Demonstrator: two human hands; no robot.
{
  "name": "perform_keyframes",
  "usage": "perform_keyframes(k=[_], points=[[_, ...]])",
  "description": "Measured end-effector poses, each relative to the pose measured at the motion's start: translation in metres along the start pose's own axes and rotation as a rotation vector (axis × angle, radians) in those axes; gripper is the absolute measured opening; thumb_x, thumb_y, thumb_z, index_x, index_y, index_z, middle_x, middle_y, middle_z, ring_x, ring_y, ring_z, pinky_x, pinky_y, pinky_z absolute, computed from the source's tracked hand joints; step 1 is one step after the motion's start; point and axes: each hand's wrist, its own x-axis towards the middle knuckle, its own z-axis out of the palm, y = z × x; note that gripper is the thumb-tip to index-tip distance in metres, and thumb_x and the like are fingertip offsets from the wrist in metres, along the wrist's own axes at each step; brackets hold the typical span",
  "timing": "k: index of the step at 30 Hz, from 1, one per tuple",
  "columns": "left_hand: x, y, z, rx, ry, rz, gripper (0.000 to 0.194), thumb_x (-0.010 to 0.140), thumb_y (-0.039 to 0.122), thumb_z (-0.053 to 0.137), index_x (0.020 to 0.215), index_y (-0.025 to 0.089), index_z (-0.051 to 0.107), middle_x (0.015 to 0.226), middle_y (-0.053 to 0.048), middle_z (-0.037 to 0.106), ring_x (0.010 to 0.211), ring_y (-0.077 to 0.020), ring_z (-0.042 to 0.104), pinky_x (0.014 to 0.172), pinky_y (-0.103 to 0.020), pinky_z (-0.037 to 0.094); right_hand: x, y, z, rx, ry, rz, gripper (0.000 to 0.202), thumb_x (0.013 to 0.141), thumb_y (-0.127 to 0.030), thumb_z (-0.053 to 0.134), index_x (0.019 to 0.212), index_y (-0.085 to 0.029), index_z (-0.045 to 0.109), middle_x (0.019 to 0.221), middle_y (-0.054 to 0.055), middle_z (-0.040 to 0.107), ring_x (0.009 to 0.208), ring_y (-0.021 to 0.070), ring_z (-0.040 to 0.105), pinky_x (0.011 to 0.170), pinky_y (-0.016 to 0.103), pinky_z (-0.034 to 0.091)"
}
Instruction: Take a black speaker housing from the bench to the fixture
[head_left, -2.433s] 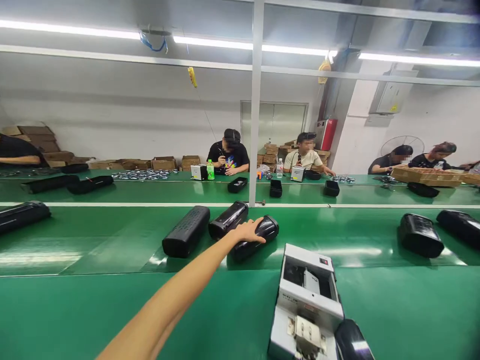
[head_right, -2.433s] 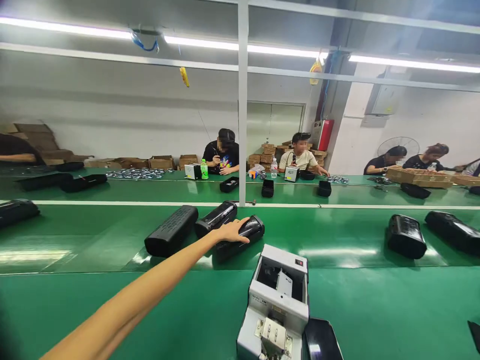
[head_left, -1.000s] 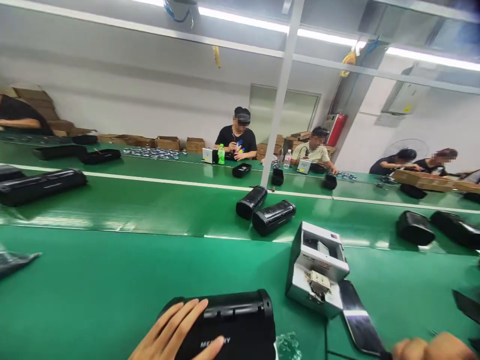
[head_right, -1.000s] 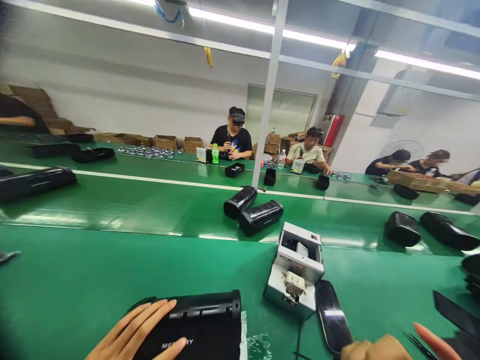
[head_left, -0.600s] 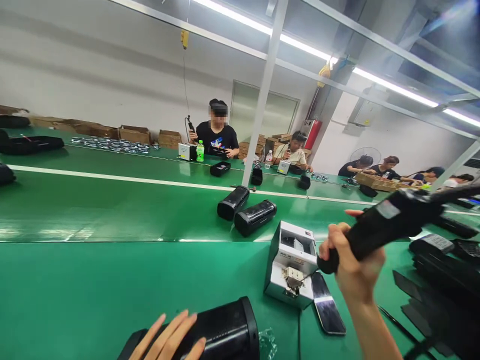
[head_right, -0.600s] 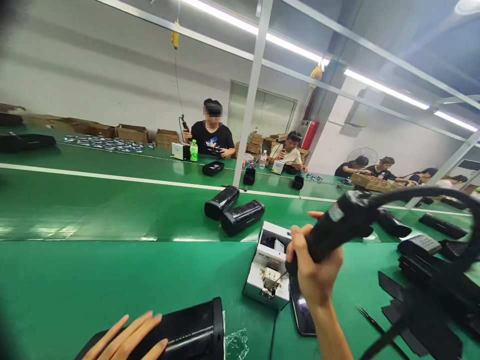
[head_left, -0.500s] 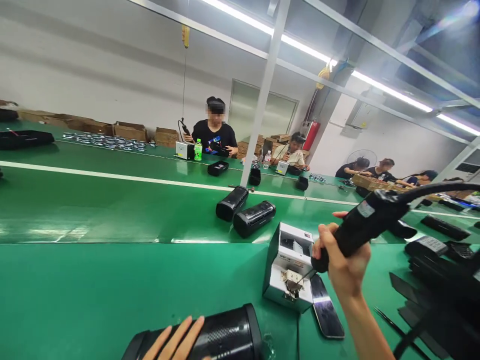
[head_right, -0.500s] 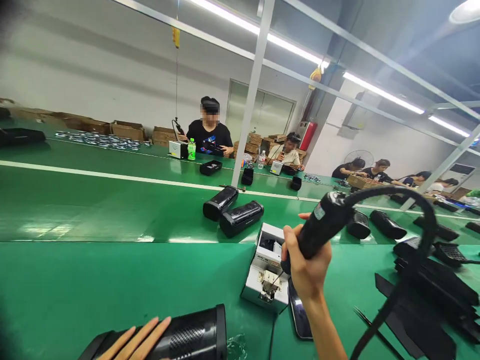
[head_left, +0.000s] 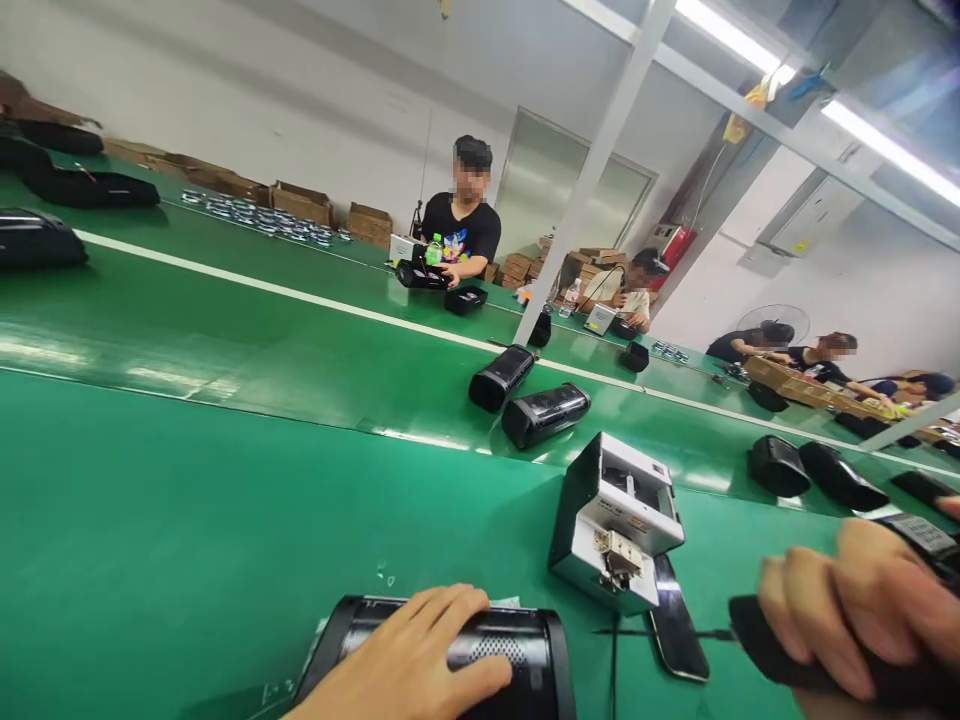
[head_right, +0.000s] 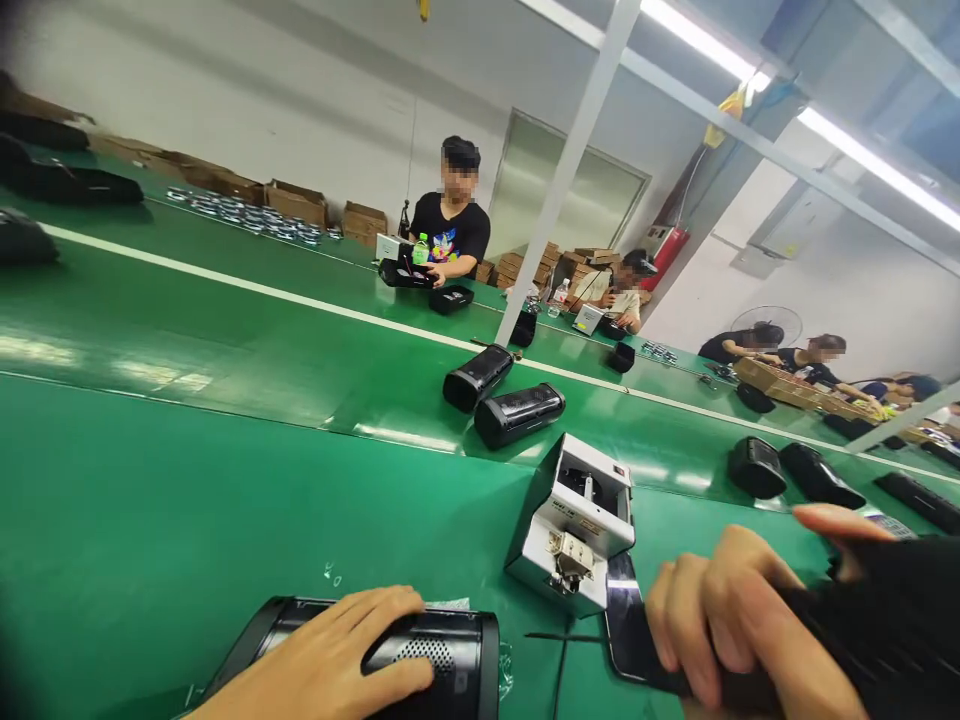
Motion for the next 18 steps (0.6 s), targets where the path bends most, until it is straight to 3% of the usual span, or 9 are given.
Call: perform_keyframes(k=[3, 5, 8, 10, 15, 18], points=[[-0.013, 0.001, 0.013, 0.035, -0.069, 0.021, 0.062, 0.110, 0.044, 0.084, 0.166, 0.050, 0.059, 0.150, -0.005, 0.075, 0.124, -0.0270, 0.075, 0.102, -0.034, 0.064, -0.005, -0.015, 0.019, 0.008, -0.087, -0.008, 0.054, 0.104, -0.032, 0.098, 0.145, -0.045, 0.065, 0.061, -0.010, 0.044, 0.034, 0.0173, 0.032, 0.035, 0.034, 0.044], [-0.019, 0.000, 0.017, 0.031, -0.083, 0.025, 0.068, 0.111, 0.047, 0.083, 0.171, 0.054, 0.052, 0.151, -0.005, 0.076, 0.123, -0.0269, 0.076, 0.103, -0.034, 0.064, -0.004, -0.014, 0.040, 0.013, -0.103, -0.024, 0.050, 0.105, -0.029, 0.096, 0.143, -0.041, 0.065, 0.065, -0.011, 0.047, 0.035, 0.0151, 0.036, 0.037, 0.031, 0.046], [-0.015, -0.003, 0.018, 0.001, -0.101, 0.050, 0.054, 0.112, 0.051, 0.081, 0.162, 0.052, 0.061, 0.146, -0.005, 0.076, 0.112, -0.0253, 0.075, 0.096, -0.031, 0.061, 0.001, -0.004, 0.063, 0.002, -0.169, 0.010, 0.041, 0.110, -0.036, 0.091, 0.140, -0.038, 0.062, 0.069, -0.010, 0.051, 0.040, 0.0155, 0.047, 0.042, 0.029, 0.053], [-0.005, -0.004, 0.014, -0.017, -0.085, 0.070, 0.042, 0.113, 0.048, 0.079, 0.153, 0.050, 0.067, 0.140, -0.004, 0.077, 0.103, -0.0240, 0.072, 0.092, -0.030, 0.058, 0.003, 0.003, 0.068, -0.007, -0.234, 0.006, 0.037, 0.113, -0.042, 0.089, 0.138, -0.037, 0.062, 0.068, -0.010, 0.052, 0.039, 0.0160, 0.049, 0.042, 0.028, 0.054], [0.019, -0.004, -0.018, -0.045, -0.098, 0.067, 0.030, 0.117, 0.050, 0.076, 0.146, 0.045, 0.073, 0.130, -0.004, 0.078, 0.102, -0.0234, 0.069, 0.092, -0.030, 0.055, 0.003, 0.010, 0.061, -0.032, -0.190, 0.039, 0.039, 0.110, -0.030, 0.087, 0.139, -0.035, 0.062, 0.069, -0.010, 0.051, 0.041, 0.0160, 0.050, 0.044, 0.027, 0.054], [0.023, -0.003, -0.033, -0.010, -0.160, 0.064, 0.032, 0.121, 0.048, 0.071, 0.152, 0.048, 0.072, 0.133, -0.002, 0.081, 0.107, -0.0232, 0.075, 0.093, -0.031, 0.059, 0.007, 0.011, 0.055, -0.040, -0.268, 0.061, 0.035, 0.114, -0.031, 0.085, 0.140, -0.037, 0.062, 0.069, -0.009, 0.055, 0.041, 0.0175, 0.052, 0.043, 0.029, 0.058]])
